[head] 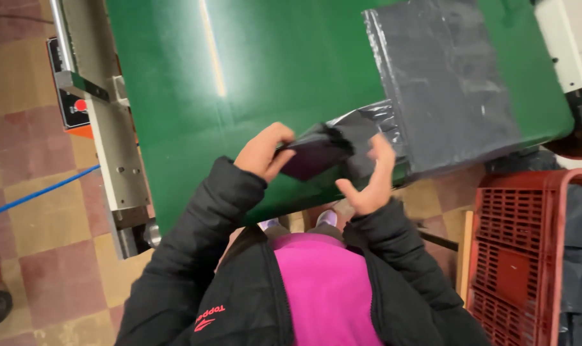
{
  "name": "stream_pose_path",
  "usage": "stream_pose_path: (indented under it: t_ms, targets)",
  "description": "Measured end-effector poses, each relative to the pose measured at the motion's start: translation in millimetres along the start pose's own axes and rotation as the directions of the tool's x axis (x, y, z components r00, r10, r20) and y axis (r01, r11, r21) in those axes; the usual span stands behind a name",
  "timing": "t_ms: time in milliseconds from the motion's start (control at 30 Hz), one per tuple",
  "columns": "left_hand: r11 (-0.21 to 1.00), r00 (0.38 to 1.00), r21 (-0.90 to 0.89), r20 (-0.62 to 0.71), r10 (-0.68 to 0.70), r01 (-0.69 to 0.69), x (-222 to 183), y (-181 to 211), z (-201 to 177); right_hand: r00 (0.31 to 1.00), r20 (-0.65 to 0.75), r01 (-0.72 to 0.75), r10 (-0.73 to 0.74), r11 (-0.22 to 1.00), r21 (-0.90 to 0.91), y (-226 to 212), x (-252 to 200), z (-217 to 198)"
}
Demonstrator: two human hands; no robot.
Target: Folding black plastic bags coming off a conveyor belt and placing them into a red plastic crate.
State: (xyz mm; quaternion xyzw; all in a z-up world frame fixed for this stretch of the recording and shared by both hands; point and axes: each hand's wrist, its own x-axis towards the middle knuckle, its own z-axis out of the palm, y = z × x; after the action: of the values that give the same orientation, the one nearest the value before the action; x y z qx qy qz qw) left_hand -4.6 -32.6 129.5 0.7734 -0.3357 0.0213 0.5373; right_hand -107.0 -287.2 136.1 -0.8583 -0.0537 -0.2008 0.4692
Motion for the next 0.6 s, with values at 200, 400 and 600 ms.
stream_pose_path:
  t_ms: [200, 400, 600]
  targets:
    - [0.997, 0.998, -0.063, 0.046, 0.052, -0.049, 91.9, 5.9, 60.8, 0.983, 0.17, -0.096, 0.066, 0.98, 0.175, 62.1, 39.8, -65.4]
    - [0.99, 0.983, 0.093, 0.141, -0.121, 0.109, 127.2, -72.9, 139.8, 0.964, -0.046, -0.256, 0.262, 0.961, 0.101, 160.8, 29.3, -64.3]
    - [0.961, 0.948, 0.193, 0.211, -0.237, 0.198, 123.4, -109.8, 167.0, 0.956, -0.031, -0.282, 0.29, 0.945, 0.165, 181.0, 9.3, -52.3]
